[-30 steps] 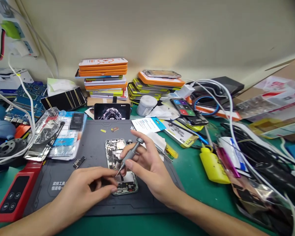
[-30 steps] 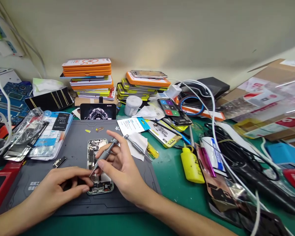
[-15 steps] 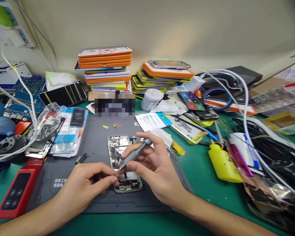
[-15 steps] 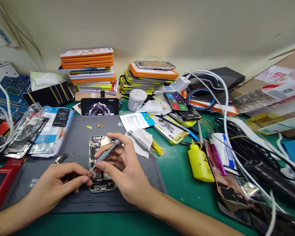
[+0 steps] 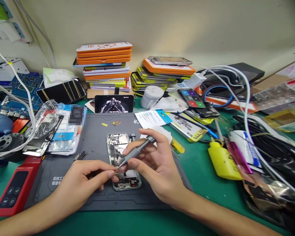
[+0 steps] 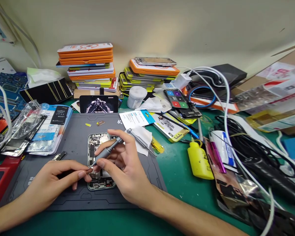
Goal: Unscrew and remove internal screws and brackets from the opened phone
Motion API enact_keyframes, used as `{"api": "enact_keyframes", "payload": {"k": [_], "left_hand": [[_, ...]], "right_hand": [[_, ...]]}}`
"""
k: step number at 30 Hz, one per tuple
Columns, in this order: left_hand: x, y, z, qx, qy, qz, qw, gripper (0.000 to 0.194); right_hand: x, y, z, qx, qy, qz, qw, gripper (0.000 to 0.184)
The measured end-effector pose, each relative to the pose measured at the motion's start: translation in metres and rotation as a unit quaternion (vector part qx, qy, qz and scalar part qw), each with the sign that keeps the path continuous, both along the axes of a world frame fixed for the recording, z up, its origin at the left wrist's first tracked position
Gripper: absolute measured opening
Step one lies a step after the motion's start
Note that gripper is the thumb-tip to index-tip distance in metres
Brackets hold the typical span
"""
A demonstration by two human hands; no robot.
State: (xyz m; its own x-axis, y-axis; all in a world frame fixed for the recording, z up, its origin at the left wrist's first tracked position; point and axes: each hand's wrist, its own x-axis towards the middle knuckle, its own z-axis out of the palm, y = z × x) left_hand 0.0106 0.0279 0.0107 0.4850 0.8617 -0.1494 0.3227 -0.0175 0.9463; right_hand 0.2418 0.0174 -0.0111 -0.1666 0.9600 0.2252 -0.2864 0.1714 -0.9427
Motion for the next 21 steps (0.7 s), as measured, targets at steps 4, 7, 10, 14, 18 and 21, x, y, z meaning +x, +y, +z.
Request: {"api": "enact_keyframes", "payload": {"k": [4, 7, 10, 14, 18, 21], "left_hand": [[0.002, 0.001, -0.001, -0.015, -0.02, 0.001, 1.0, 0.023], [0.002, 0.0, -0.002, -0.023, -0.034, 0.004, 0.999, 0.021], [0.0, -0.001, -0.004, -0.023, -0.026, 0.008, 0.999, 0.02], [-0.001, -0.001, -0.004, -0.026, -0.008, 0.013, 1.0, 0.021], [-0.001, -0.001, -0.002, -0.019, -0.004, 0.007, 1.0, 0.021], [-0.001, 0.0, -0.001, -0.014, 0.01, 0.001, 1.0, 0.023]], "right_hand": [[-0.001, 0.001, 0.002, -0.012, 0.007, 0.006, 1.0, 0.048], [0.0, 0.003, 0.003, -0.036, 0.018, 0.011, 0.999, 0.049], [0.0, 0.006, 0.004, -0.054, 0.036, 0.026, 0.998, 0.049], [0.0, 0.006, 0.004, -0.052, 0.033, 0.029, 0.998, 0.049], [0.001, -0.001, 0.002, -0.003, -0.002, 0.005, 1.0, 0.049], [0.002, -0.005, 0.001, 0.033, -0.036, -0.013, 0.999, 0.05]]}}
